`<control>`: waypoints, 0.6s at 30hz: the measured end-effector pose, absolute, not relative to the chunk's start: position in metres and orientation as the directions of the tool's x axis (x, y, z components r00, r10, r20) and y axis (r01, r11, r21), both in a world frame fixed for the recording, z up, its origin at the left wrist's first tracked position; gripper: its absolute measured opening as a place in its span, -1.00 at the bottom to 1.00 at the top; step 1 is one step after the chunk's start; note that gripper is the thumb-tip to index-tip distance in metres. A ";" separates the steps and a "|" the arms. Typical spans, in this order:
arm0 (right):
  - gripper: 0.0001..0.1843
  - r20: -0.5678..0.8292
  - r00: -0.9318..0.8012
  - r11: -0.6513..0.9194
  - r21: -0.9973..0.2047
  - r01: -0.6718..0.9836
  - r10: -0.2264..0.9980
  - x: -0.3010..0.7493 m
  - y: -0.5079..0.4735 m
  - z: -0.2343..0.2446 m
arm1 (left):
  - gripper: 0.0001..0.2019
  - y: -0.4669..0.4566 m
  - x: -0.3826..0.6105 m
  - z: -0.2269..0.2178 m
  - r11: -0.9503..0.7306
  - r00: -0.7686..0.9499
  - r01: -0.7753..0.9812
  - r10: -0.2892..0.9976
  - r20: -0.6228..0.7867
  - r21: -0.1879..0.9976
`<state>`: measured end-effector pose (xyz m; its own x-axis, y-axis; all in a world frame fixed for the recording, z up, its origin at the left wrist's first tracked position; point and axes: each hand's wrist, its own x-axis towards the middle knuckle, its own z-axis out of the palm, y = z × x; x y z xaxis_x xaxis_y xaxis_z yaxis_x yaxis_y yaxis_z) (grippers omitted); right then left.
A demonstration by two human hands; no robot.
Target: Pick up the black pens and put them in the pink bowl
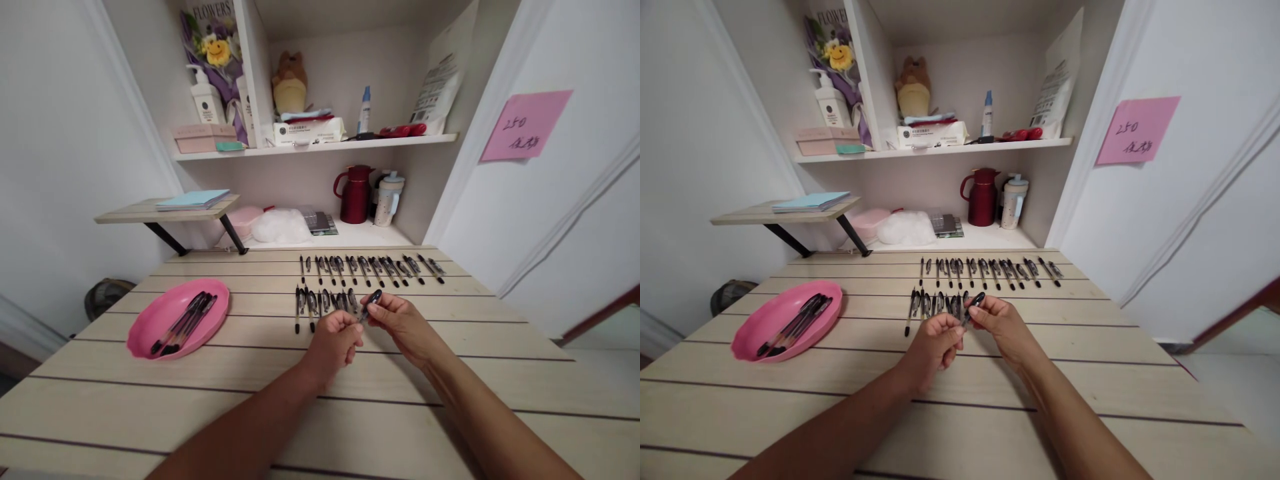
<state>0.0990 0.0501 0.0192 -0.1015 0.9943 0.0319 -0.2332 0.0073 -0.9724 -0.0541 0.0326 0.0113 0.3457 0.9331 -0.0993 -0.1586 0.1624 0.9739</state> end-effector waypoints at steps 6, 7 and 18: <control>-0.71 0.022 -0.056 0.007 -0.969 -0.249 0.998 0.091 0.049 0.017 | -0.87 0.031 -0.051 0.011 0.085 0.241 -0.130 0.969 -0.052 0.988; -0.71 0.022 -0.053 0.008 -0.968 -0.249 0.998 0.090 0.049 0.018 | -0.87 0.031 -0.050 0.011 0.071 0.224 -0.110 0.974 -0.045 0.991; -0.57 0.039 0.057 0.049 -0.980 -0.193 0.998 0.100 0.058 0.012 | -0.82 0.043 -0.064 0.041 0.037 0.123 -0.077 0.992 -0.027 0.996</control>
